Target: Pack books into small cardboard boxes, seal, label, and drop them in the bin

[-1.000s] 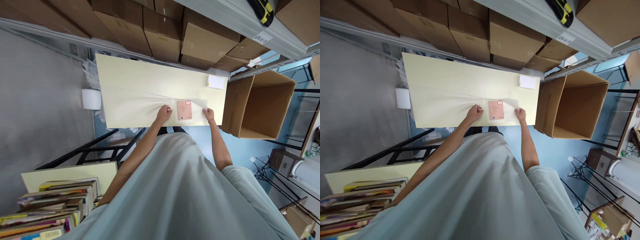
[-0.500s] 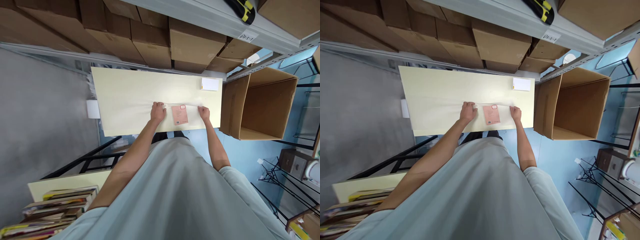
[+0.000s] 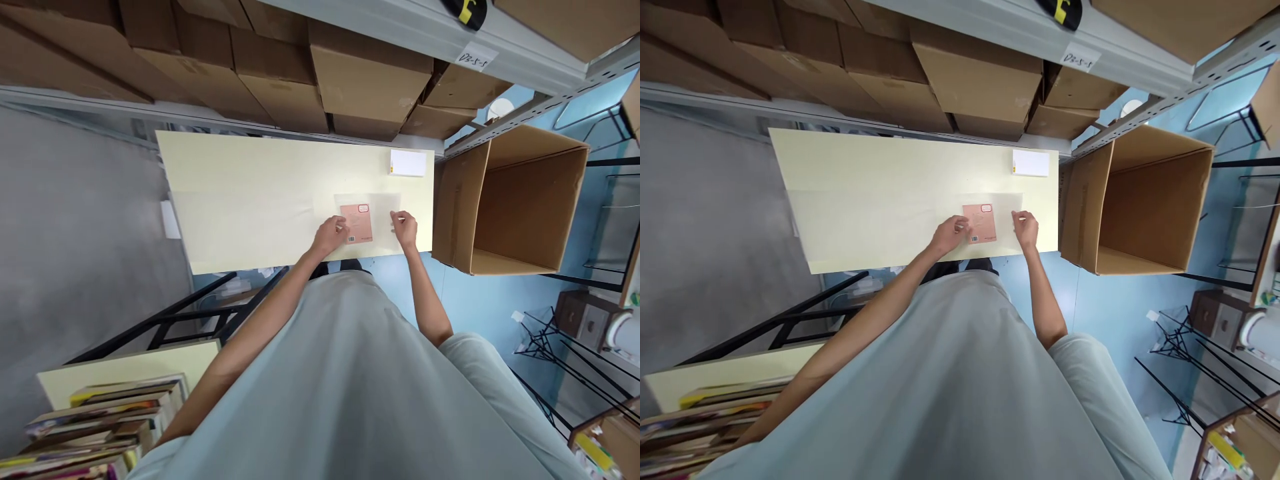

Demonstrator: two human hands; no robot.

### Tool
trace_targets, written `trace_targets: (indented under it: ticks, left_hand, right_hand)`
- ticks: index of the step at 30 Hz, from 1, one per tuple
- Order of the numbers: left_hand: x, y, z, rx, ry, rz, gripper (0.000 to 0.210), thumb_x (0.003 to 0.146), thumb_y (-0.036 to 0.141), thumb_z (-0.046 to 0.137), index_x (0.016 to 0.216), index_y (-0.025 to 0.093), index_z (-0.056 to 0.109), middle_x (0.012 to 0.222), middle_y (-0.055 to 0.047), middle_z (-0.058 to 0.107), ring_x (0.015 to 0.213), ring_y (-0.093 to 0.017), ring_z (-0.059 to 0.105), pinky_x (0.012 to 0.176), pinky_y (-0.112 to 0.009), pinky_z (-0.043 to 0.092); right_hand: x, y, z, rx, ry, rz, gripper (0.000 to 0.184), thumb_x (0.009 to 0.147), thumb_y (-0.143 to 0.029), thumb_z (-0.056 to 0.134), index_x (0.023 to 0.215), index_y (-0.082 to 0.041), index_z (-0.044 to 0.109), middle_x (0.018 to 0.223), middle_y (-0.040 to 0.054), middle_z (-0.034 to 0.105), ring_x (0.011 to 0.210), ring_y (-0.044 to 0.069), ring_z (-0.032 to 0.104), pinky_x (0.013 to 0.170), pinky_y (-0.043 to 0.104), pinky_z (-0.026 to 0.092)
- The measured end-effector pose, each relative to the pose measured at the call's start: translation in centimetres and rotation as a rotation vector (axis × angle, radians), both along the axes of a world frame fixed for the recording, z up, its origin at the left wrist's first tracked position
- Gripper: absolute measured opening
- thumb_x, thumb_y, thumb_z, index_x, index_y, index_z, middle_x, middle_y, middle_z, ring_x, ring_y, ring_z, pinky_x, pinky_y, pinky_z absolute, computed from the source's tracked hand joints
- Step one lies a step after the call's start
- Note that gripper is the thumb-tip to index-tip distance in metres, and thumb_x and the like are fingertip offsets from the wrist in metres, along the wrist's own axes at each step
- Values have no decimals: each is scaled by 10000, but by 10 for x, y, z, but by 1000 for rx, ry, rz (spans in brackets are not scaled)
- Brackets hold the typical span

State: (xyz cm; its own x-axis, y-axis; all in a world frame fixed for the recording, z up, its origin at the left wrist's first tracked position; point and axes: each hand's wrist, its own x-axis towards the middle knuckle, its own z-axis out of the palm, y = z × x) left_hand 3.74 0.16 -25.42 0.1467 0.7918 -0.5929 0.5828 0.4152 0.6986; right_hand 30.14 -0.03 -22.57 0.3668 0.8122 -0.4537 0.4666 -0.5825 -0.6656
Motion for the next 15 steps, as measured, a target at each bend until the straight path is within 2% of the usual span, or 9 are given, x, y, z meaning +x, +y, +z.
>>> trace_targets:
  ticks: [4, 7, 9, 12, 15]
  left_hand:
    - [18, -5, 13, 22, -152, 105, 294, 1032, 425, 555, 1164, 233, 734, 1285, -70, 786, 1195, -241, 723, 1072, -380, 573]
    - [20, -1, 18, 38, -201, 185, 464, 1067, 591, 473, 1019, 223, 750, 1144, -62, 805, 1124, -242, 731, 1035, -360, 570]
    - [18, 2, 14, 2, -158, 214, 506, 1021, 662, 532, 870, 218, 723, 961, -56, 789, 989, -244, 732, 940, -351, 585]
    - [13, 7, -2, -99, -35, 248, 423, 945, 603, 645, 749, 228, 670, 752, -36, 715, 832, -238, 698, 791, -339, 580]
    - [7, 8, -18, -147, 21, 275, 287, 927, 479, 653, 804, 229, 719, 765, -41, 734, 856, -251, 714, 793, -340, 576]
  right_hand:
    - [-46, -2, 13, 107, -76, 176, 317, 1023, -528, 639, 893, -240, 668, 1094, 67, 732, 834, 203, 717, 825, 349, 599]
    - [-83, -4, 10, 89, -37, 292, 246, 1043, -442, 638, 908, -244, 691, 1146, 61, 734, 823, 194, 717, 876, 363, 597]
    - [-101, -6, 2, 62, 8, 353, 176, 1042, -378, 638, 964, -242, 718, 1176, 63, 740, 825, 194, 721, 891, 374, 605]
    - [-113, -10, -11, 30, 132, 458, 106, 985, -295, 704, 1063, -237, 747, 1266, 73, 748, 891, 202, 748, 925, 382, 626]
    - [-104, -16, -21, 26, 234, 456, 134, 955, -272, 744, 1083, -236, 752, 1267, 72, 765, 984, 217, 774, 945, 370, 641]
